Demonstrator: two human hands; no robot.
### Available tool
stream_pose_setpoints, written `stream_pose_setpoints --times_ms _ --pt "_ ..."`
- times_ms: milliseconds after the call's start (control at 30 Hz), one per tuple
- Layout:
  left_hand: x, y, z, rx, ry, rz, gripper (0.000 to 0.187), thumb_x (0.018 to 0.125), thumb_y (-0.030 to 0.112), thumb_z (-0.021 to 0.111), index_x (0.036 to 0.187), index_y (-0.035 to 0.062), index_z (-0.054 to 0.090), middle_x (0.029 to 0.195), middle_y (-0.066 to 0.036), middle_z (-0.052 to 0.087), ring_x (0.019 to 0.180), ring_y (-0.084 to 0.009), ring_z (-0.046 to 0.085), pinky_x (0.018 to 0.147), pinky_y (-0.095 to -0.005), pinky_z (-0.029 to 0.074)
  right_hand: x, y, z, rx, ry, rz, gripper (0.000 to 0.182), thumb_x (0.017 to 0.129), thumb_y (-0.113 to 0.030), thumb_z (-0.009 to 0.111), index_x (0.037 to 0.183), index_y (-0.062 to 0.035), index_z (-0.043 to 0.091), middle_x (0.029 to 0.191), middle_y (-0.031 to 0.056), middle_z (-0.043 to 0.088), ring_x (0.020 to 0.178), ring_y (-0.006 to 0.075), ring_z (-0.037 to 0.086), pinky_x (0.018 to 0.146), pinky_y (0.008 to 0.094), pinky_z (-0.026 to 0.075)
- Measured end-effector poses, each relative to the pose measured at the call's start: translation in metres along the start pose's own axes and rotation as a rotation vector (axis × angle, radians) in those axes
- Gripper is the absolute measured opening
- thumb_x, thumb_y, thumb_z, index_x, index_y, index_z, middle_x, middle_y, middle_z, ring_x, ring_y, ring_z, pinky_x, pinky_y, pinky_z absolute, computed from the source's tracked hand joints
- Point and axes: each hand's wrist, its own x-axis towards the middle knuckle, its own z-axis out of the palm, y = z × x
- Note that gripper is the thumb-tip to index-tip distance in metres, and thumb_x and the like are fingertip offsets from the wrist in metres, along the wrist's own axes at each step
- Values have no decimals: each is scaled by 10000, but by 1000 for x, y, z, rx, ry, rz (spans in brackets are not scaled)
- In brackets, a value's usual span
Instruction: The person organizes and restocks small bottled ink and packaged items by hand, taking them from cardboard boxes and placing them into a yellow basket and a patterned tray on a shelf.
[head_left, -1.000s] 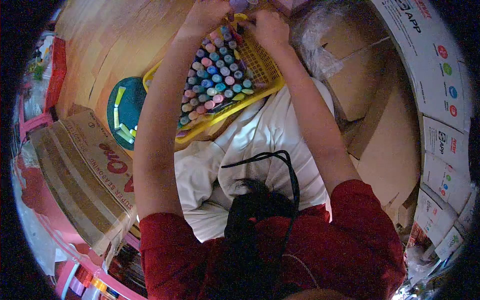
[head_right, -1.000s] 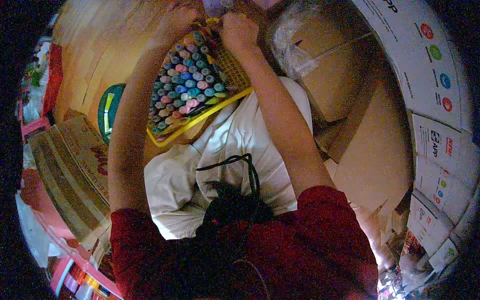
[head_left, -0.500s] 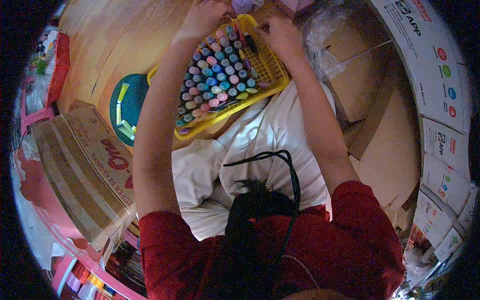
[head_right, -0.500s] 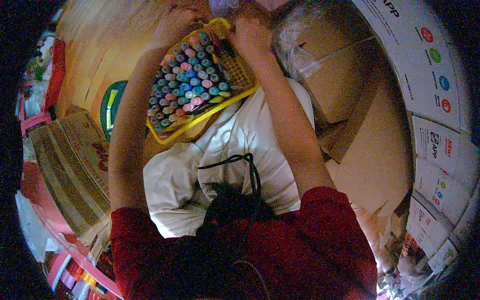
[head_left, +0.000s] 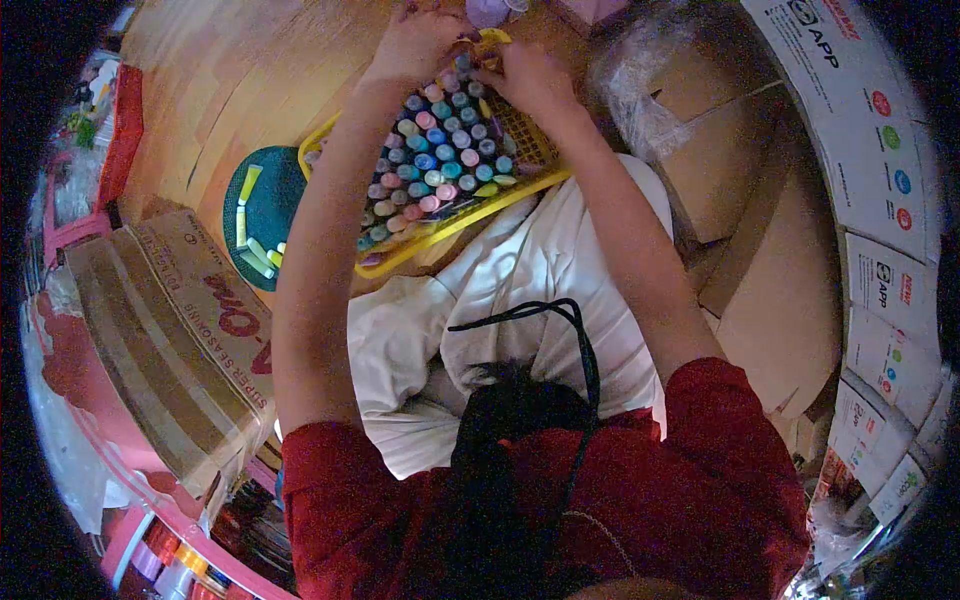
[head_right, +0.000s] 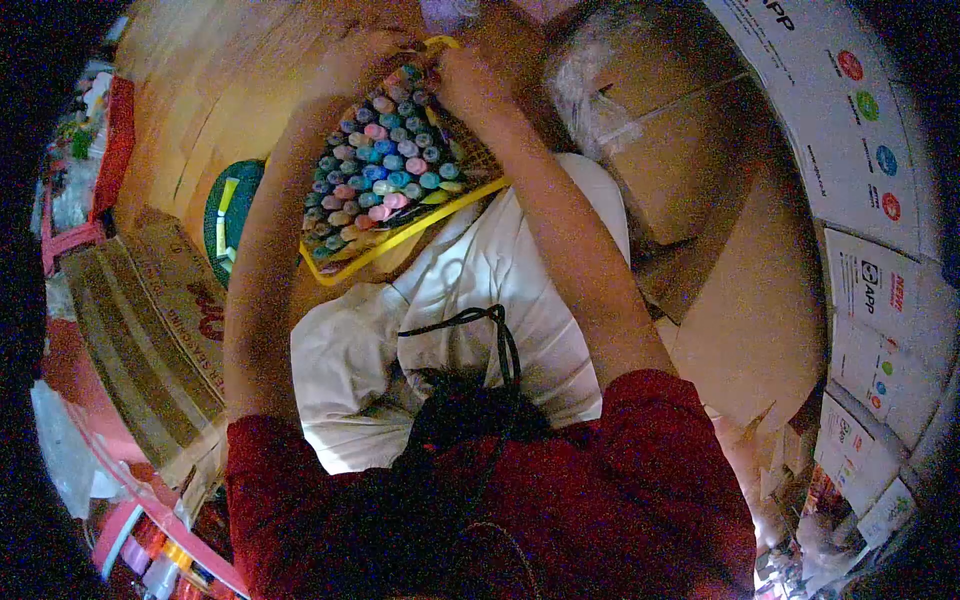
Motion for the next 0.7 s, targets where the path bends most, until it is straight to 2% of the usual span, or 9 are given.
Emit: stream_pose_setpoints --times_ms 100,267,700 --pt "3 4 0 71 -28 -47 214 795 236 502 938 152 637 870 -119 628 821 -296 599 756 -423 468 4 5 6 92 -28 -4 327 725 -349 649 861 -52 634 796 199 616 752 359 598 706 436 482" --pt "21 -4 12 224 -117 -57 201 793 303 530 834 150 653 780 -102 638 718 -295 617 731 -432 471 -5 13 3 -62 46 14 329 712 -322 663 835 -19 625 770 201 614 751 354 599 709 433 483" --pt "26 23 -12 289 -159 -120 201 784 207 462 784 88 624 804 -87 635 791 -262 600 833 -457 370 -12 5 -6 -149 81 67 329 703 -328 666 792 -13 630 765 201 616 745 357 607 672 437 496"
